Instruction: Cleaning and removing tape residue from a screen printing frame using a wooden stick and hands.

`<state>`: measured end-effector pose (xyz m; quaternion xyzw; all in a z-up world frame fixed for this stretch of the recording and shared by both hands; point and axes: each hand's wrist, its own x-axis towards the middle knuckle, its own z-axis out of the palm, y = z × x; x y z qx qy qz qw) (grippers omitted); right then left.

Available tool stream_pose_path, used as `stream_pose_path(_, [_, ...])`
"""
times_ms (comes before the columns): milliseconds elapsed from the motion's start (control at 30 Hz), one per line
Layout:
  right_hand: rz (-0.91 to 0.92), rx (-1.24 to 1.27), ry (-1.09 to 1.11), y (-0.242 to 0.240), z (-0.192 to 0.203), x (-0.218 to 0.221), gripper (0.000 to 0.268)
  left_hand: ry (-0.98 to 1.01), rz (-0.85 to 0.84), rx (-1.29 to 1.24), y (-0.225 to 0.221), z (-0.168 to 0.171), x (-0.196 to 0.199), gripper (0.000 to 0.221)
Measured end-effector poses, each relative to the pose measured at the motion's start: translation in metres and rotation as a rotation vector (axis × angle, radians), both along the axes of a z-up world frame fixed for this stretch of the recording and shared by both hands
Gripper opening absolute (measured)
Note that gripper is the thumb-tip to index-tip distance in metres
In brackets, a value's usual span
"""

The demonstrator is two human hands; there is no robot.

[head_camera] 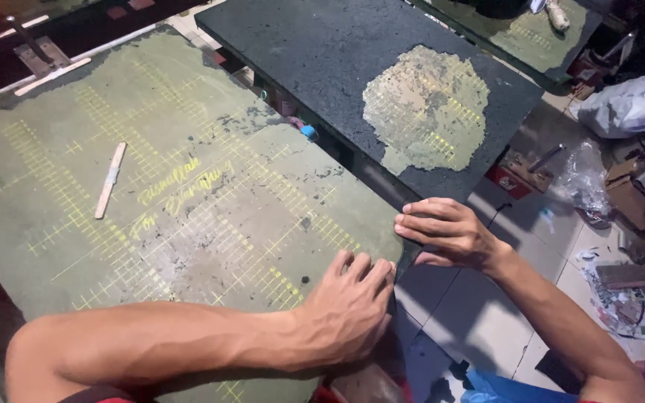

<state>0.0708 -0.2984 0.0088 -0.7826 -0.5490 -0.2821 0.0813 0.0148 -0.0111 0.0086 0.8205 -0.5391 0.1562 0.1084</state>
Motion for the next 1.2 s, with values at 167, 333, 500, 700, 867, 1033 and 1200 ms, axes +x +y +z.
stream_pose_path(167, [0.02, 0.014, -0.035, 0.001, -0.001, -0.001, 0.044, -0.023, 0.012, -0.021, 0.0, 0.0, 0.0, 0.062])
stream_pose_path(333, [0.037, 0.035, -0.035, 0.001, -0.001, 0.0, 0.042, -0.017, 0.012, -0.004, -0.001, -0.003, 0.0, 0.06])
stream_pose_path(500, [0.04, 0.055, -0.028, 0.002, -0.001, -0.001, 0.04, -0.042, 0.016, -0.021, 0.0, -0.002, 0.0, 0.069])
stream_pose_path(700, [-0.019, 0.162, 0.176, -0.004, -0.011, -0.006, 0.049, -0.046, 0.003, -0.035, -0.001, -0.002, 0.001, 0.058])
stream_pose_path(867, [0.038, 0.052, 0.16, 0.006, 0.0, -0.006, 0.043, -0.053, -0.022, 0.023, -0.001, -0.008, 0.003, 0.049])
stream_pose_path(1033, [0.085, 0.098, 0.144, 0.004, -0.005, 0.0, 0.042, -0.055, -0.041, -0.016, 0.0, -0.008, 0.003, 0.037])
stream_pose_path(1200, [0.039, 0.124, 0.129, 0.001, -0.009, -0.002, 0.039, 0.036, -0.063, 0.079, 0.0, -0.008, 0.002, 0.035])
